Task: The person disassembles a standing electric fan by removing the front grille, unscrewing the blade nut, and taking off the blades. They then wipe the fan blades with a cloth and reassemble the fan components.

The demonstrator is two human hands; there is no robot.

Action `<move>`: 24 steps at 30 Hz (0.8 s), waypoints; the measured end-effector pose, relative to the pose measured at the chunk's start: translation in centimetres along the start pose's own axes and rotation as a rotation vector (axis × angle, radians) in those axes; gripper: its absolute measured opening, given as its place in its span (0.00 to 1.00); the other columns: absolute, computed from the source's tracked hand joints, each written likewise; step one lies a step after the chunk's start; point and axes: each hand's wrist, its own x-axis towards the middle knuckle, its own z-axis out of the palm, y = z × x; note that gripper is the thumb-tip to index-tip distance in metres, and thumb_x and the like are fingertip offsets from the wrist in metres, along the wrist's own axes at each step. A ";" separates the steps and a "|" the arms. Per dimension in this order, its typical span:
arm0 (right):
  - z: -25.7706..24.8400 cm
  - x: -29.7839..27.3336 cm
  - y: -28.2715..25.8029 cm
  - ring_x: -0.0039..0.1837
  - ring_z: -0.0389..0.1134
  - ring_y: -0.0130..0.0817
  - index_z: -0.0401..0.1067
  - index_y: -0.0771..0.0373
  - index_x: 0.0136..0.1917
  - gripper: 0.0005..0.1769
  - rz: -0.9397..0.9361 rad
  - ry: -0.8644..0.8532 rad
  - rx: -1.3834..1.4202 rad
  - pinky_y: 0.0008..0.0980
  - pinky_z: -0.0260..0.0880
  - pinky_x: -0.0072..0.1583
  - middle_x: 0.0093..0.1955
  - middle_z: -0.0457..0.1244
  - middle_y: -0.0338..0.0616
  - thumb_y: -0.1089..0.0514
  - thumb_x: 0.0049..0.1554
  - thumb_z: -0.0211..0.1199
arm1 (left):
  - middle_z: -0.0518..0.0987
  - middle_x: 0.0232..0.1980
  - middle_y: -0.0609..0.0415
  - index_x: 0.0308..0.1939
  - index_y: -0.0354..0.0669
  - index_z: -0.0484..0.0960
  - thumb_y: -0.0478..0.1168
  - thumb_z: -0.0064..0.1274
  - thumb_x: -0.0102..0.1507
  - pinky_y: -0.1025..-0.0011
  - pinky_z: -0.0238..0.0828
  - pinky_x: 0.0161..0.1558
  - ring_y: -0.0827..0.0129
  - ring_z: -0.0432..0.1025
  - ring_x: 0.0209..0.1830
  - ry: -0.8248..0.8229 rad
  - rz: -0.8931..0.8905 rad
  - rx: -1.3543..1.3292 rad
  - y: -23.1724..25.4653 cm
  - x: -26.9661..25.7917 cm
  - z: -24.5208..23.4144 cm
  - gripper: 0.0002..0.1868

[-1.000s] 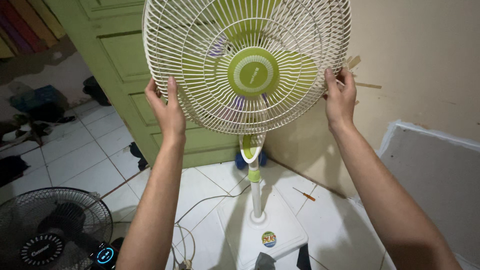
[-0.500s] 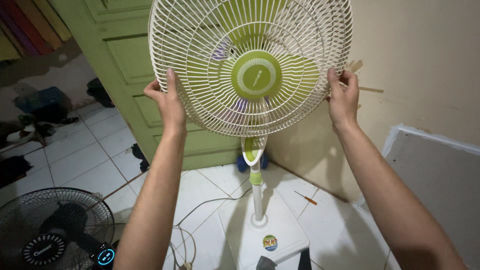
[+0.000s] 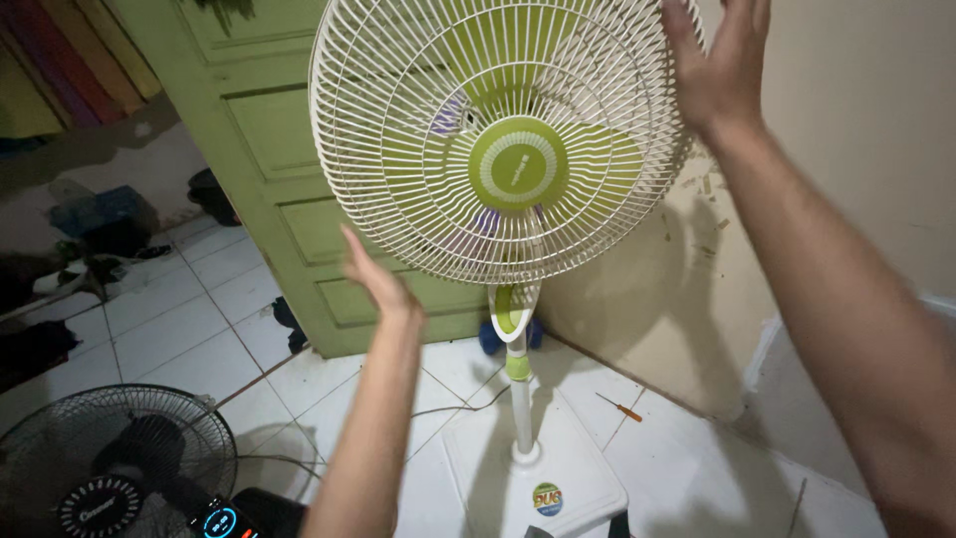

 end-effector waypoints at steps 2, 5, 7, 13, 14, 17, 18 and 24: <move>-0.5 1.2 -0.6 0.82 0.58 0.53 0.57 0.65 0.79 0.36 0.046 -0.097 0.045 0.54 0.58 0.79 0.77 0.57 0.60 0.36 0.73 0.55 | 0.42 0.85 0.47 0.82 0.57 0.41 0.80 0.33 0.58 0.31 0.41 0.72 0.44 0.44 0.82 -0.076 -0.191 -0.094 -1.7 -2.3 0.3 0.56; -0.8 2.2 -2.3 0.78 0.63 0.50 0.62 0.63 0.78 0.36 0.162 -0.255 0.122 0.50 0.62 0.76 0.75 0.62 0.57 0.33 0.74 0.58 | 0.42 0.84 0.52 0.81 0.67 0.41 0.79 0.32 0.56 0.22 0.38 0.69 0.44 0.41 0.81 -0.158 -0.349 -0.162 -2.7 -4.3 1.6 0.54; -0.8 2.1 -3.4 0.77 0.61 0.53 0.62 0.64 0.77 0.35 0.114 -0.235 0.092 0.50 0.60 0.75 0.74 0.61 0.60 0.35 0.73 0.61 | 0.48 0.83 0.51 0.81 0.65 0.44 0.80 0.33 0.55 0.21 0.42 0.68 0.44 0.44 0.81 -0.248 -0.358 -0.234 -3.0 -4.4 2.3 0.54; -1.1 0.7 -5.3 0.76 0.63 0.53 0.59 0.62 0.78 0.35 0.032 -0.156 0.161 0.49 0.63 0.74 0.75 0.62 0.57 0.37 0.72 0.62 | 0.56 0.82 0.52 0.80 0.61 0.49 0.83 0.32 0.53 0.23 0.48 0.65 0.45 0.51 0.80 -0.296 -0.353 -0.244 -3.1 -4.1 3.0 0.57; -1.0 0.6 -5.4 0.77 0.63 0.53 0.59 0.63 0.78 0.35 0.008 -0.138 0.157 0.50 0.63 0.75 0.75 0.61 0.58 0.37 0.73 0.62 | 0.56 0.82 0.53 0.80 0.63 0.48 0.83 0.32 0.53 0.23 0.48 0.65 0.46 0.51 0.79 -0.278 -0.362 -0.220 -3.0 -4.2 3.1 0.56; -0.7 0.3 -5.3 0.78 0.62 0.54 0.59 0.63 0.79 0.34 -0.034 -0.100 0.149 0.49 0.62 0.77 0.77 0.60 0.58 0.38 0.74 0.63 | 0.54 0.82 0.54 0.80 0.64 0.47 0.83 0.30 0.52 0.23 0.48 0.64 0.47 0.51 0.79 -0.279 -0.359 -0.200 -2.6 -4.4 3.2 0.57; -0.4 0.1 -5.2 0.78 0.63 0.54 0.58 0.63 0.79 0.35 -0.028 -0.094 0.150 0.48 0.63 0.77 0.77 0.60 0.58 0.38 0.74 0.63 | 0.54 0.82 0.54 0.80 0.64 0.46 0.83 0.30 0.52 0.22 0.49 0.63 0.47 0.51 0.78 -0.290 -0.352 -0.200 -2.5 -4.5 3.3 0.57; 0.8 -0.1 -2.9 0.82 0.55 0.57 0.49 0.62 0.84 0.45 -0.043 -0.084 0.066 0.57 0.58 0.78 0.81 0.52 0.59 0.30 0.72 0.58 | 0.47 0.83 0.49 0.81 0.66 0.38 0.84 0.28 0.52 0.16 0.43 0.64 0.39 0.43 0.81 -0.242 -0.335 -0.137 -2.3 -4.8 3.8 0.59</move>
